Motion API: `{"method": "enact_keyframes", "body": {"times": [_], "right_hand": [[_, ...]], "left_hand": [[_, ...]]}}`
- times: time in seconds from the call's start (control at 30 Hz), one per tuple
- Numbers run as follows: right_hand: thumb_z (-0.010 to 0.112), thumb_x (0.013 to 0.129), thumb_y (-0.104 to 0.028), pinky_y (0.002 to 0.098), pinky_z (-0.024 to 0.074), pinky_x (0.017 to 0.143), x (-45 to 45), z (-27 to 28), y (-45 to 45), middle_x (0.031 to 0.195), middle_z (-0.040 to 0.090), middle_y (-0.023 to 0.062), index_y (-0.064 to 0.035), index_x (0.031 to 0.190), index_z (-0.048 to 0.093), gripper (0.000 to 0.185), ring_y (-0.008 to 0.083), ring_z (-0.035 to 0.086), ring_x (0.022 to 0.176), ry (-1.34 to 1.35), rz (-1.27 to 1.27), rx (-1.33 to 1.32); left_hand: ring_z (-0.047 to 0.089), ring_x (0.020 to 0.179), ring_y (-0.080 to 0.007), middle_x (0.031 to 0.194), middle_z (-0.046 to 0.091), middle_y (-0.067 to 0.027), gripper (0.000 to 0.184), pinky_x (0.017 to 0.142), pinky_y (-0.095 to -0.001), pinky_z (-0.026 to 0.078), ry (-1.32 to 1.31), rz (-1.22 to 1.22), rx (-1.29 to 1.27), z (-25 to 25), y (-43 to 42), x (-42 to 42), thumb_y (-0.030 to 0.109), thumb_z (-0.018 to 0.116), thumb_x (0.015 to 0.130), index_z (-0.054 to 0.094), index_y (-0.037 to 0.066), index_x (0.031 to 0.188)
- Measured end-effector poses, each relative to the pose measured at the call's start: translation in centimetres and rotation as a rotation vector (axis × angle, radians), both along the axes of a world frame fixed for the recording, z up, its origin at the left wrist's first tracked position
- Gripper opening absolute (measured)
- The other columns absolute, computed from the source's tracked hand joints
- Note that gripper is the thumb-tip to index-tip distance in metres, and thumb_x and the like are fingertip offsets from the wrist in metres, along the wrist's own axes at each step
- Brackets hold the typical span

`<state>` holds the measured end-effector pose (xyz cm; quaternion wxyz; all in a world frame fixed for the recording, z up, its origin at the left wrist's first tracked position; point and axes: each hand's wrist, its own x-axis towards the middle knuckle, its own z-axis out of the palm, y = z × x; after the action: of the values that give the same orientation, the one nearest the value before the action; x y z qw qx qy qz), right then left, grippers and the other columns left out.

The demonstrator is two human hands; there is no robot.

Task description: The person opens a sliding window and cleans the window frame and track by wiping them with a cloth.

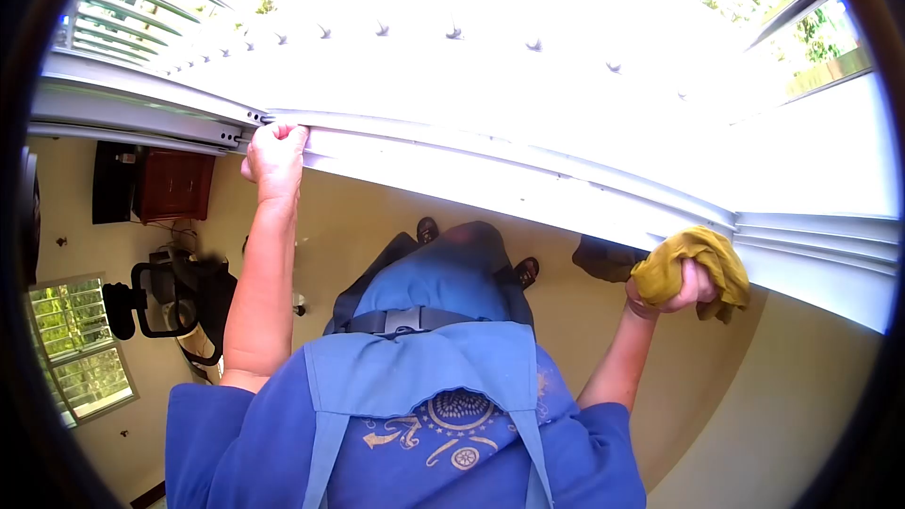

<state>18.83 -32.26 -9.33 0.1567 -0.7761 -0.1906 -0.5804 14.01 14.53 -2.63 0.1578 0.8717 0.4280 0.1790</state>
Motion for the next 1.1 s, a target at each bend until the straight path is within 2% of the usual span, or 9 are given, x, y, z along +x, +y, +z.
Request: {"method": "enact_keyframes", "body": {"times": [0.43,0.5,0.57,0.6,0.63,0.67,0.77,1.07,1.1], "right_hand": [[0.067,0.083,-0.017,0.0417,0.0406,0.092,-0.6,-1.0,-0.7,0.1,0.055,0.011,-0.0014,0.108,0.048,0.035,0.0286,0.05,0.098,0.041,-0.013,0.026],[0.067,0.083,-0.019,0.0421,0.0404,0.092,-0.1,-1.4,-0.5,0.1,0.054,0.0106,-0.002,0.107,0.048,0.035,0.0284,0.05,0.098,0.053,-0.004,0.055],[0.068,0.083,-0.019,0.0396,0.0419,0.09,0.0,-1.7,-0.8,0.099,0.055,0.0095,-0.0016,0.108,0.049,0.035,0.0272,0.051,0.096,0.02,-0.062,0.018],[0.068,0.084,-0.019,0.0393,0.0423,0.089,0.8,-1.8,-1.0,0.099,0.055,0.0095,-0.0012,0.108,0.049,0.036,0.0271,0.051,0.095,-0.003,-0.067,0.026],[0.068,0.084,-0.02,0.039,0.0427,0.089,0.5,-1.7,-1.3,0.098,0.055,0.0094,-0.0007,0.109,0.049,0.037,0.027,0.051,0.094,0.007,-0.038,0.013],[0.068,0.084,-0.02,0.0397,0.043,0.089,0.5,-1.2,-1.2,0.099,0.055,0.0102,-0.0002,0.108,0.049,0.036,0.0276,0.051,0.095,-0.007,0.01,0.007],[0.066,0.085,-0.02,0.0395,0.0415,0.088,0.7,-0.7,-0.4,0.1,0.056,0.0121,-0.0004,0.107,0.05,0.033,0.0277,0.05,0.096,-0.008,0.093,0.078],[0.066,0.084,-0.029,0.0403,0.0379,0.09,-0.3,0.2,-0.8,0.099,0.057,0.0125,-0.0012,0.105,0.052,0.037,0.0288,0.051,0.095,0.073,0.013,-0.01],[0.065,0.085,-0.029,0.0404,0.038,0.09,-0.3,0.2,-1.2,0.099,0.058,0.0127,-0.001,0.104,0.053,0.037,0.0286,0.052,0.094,0.083,-0.004,-0.027]], "left_hand": [[0.061,0.074,-0.0214,0.072,0.067,-0.0042,0.017,0.086,-0.0346,0.032,0.081,-0.045,0.066,0.9,-0.1,0.8,0.03,0.061,0.071,0.069,0.015,0.067],[0.06,0.072,-0.0196,0.07,0.065,-0.0048,0.017,0.081,-0.0355,0.039,0.005,-0.047,0.078,1.6,-0.2,-0.1,0.026,0.062,0.074,0.068,0.01,0.071],[0.056,0.073,-0.01,0.074,0.061,-0.0054,0.013,0.064,-0.0269,0.048,-0.194,-0.188,-0.26,5.0,-1.1,1.6,0.011,0.063,0.077,0.063,-0.002,0.075],[0.055,0.077,-0.0082,0.087,0.062,-0.0057,0.011,0.069,-0.0229,0.046,-0.154,-0.192,-0.286,4.8,-0.7,2.0,0.008,0.062,0.08,0.063,-0.002,0.083],[0.054,0.082,-0.0078,0.094,0.062,-0.0053,0.022,0.074,-0.0209,0.045,-0.497,-0.389,-0.556,4.9,0.1,4.3,0.004,0.059,0.083,0.061,-0.003,0.104],[0.053,0.085,-0.0081,0.093,0.061,-0.003,0.041,0.078,-0.0202,0.044,-0.493,-0.517,-0.75,5.9,0.4,5.2,0.002,0.057,0.085,0.052,-0.001,0.126],[0.062,0.094,-0.015,0.103,0.067,-0.0122,0.036,0.092,-0.0263,0.048,-0.327,-0.605,-0.681,6.5,2.0,6.8,0.014,0.045,0.098,0.048,-0.001,0.13],[0.062,0.087,-0.0142,0.093,0.067,-0.0078,0.022,0.079,-0.0287,0.049,-0.324,-0.502,-0.394,3.0,4.1,-2.2,0.013,0.054,0.092,0.065,0.0,0.107],[0.061,0.09,-0.0161,0.094,0.066,-0.0067,0.021,0.082,-0.0295,0.048,-0.243,-0.607,-0.121,2.6,3.9,-2.9,0.014,0.056,0.092,0.066,0.002,0.105]]}}
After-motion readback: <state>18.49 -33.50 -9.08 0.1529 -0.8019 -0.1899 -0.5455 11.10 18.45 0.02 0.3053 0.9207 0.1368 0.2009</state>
